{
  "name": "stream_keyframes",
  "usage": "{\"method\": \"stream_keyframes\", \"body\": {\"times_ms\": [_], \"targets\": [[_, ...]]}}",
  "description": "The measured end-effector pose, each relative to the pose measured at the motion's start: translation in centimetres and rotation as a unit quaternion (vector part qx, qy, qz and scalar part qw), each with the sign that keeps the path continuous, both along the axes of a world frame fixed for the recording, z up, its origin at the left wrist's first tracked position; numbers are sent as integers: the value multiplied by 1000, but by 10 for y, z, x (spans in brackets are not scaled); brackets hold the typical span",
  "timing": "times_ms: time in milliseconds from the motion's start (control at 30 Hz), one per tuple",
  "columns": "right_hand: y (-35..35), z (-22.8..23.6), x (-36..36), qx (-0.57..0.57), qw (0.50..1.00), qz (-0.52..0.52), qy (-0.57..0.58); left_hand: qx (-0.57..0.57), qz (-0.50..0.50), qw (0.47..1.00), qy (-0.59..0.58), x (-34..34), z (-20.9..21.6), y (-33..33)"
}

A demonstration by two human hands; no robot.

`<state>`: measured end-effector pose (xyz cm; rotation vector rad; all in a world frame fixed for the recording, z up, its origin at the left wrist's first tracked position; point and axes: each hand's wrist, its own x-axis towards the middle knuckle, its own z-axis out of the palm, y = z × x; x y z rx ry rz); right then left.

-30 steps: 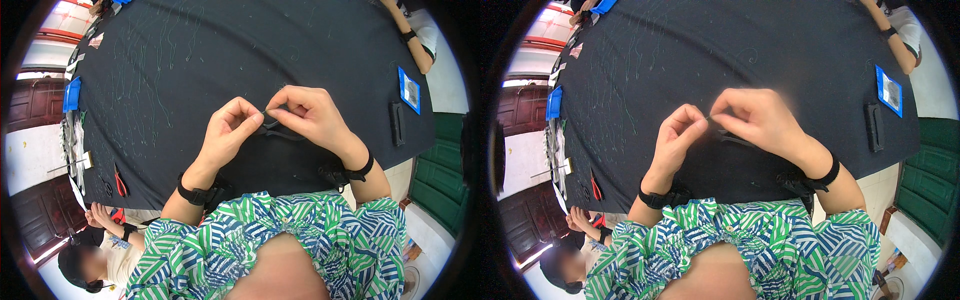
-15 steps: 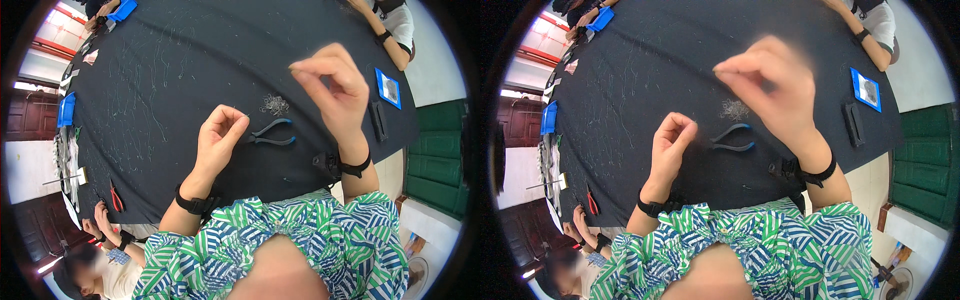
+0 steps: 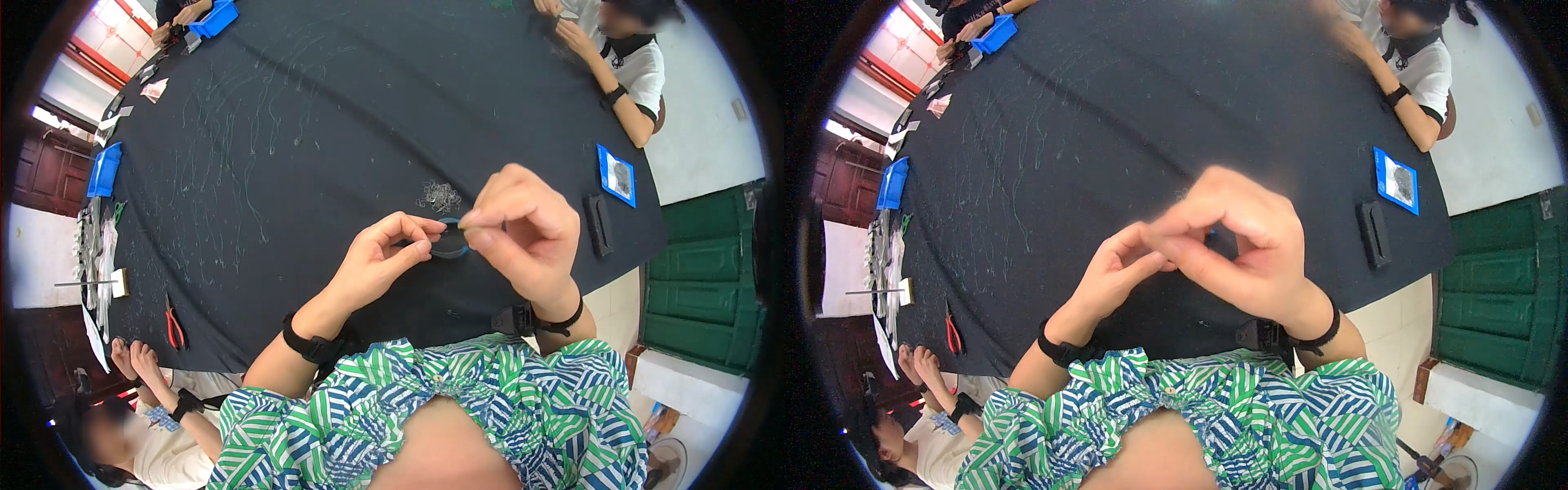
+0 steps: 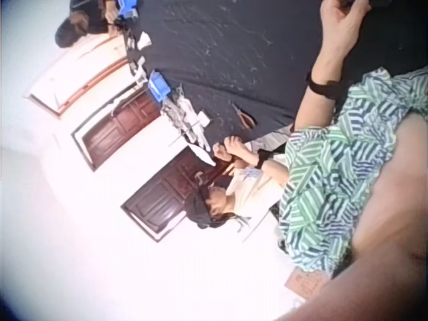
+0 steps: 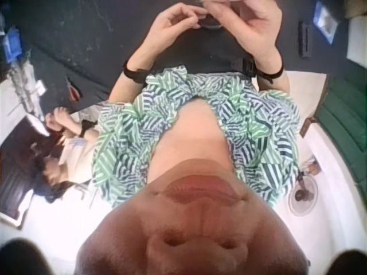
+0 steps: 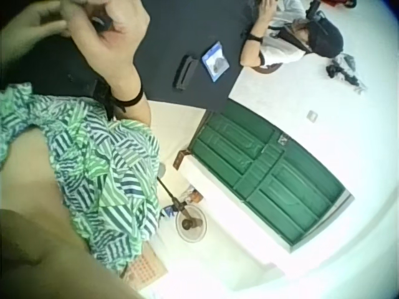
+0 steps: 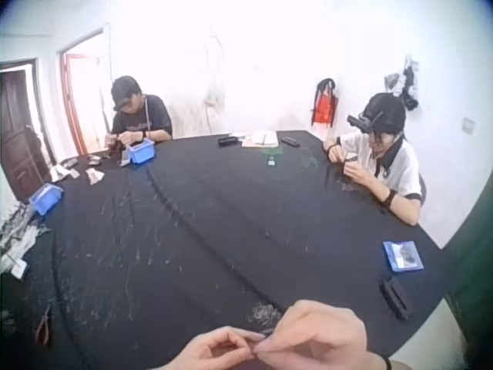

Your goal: The person assembles fishing tackle by threading a small green bead onto a fishing line, then uses pliers to crimp a metal sleeve onto the line.

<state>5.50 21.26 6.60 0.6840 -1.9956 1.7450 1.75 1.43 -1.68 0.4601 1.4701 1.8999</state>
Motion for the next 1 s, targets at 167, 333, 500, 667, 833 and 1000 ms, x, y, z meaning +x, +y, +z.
{"method": "stream_keyframes", "body": {"times_ms": [167, 333, 500, 667, 833, 1000], "targets": [[-1, 1, -9, -103, 992, 40, -58, 19, -6, 998, -62, -4, 1, 4], [-3, 0, -18, -115, 991, 50, -55, 5, 60, 998, -31, -8, -2, 5], [-9, 3, -19, -131, 987, 67, -64, 11, 80, 997, -21, -7, -1, 5], [-14, 5, -23, -85, 993, 68, -41, 38, 61, 997, -40, -6, -1, 0], [-16, 6, -23, -86, 992, 82, -43, 29, 58, 997, -41, -6, -2, 0], [-15, 6, -24, -97, 990, 77, -62, 26, 50, 997, -44, -6, -1, 0]]}}
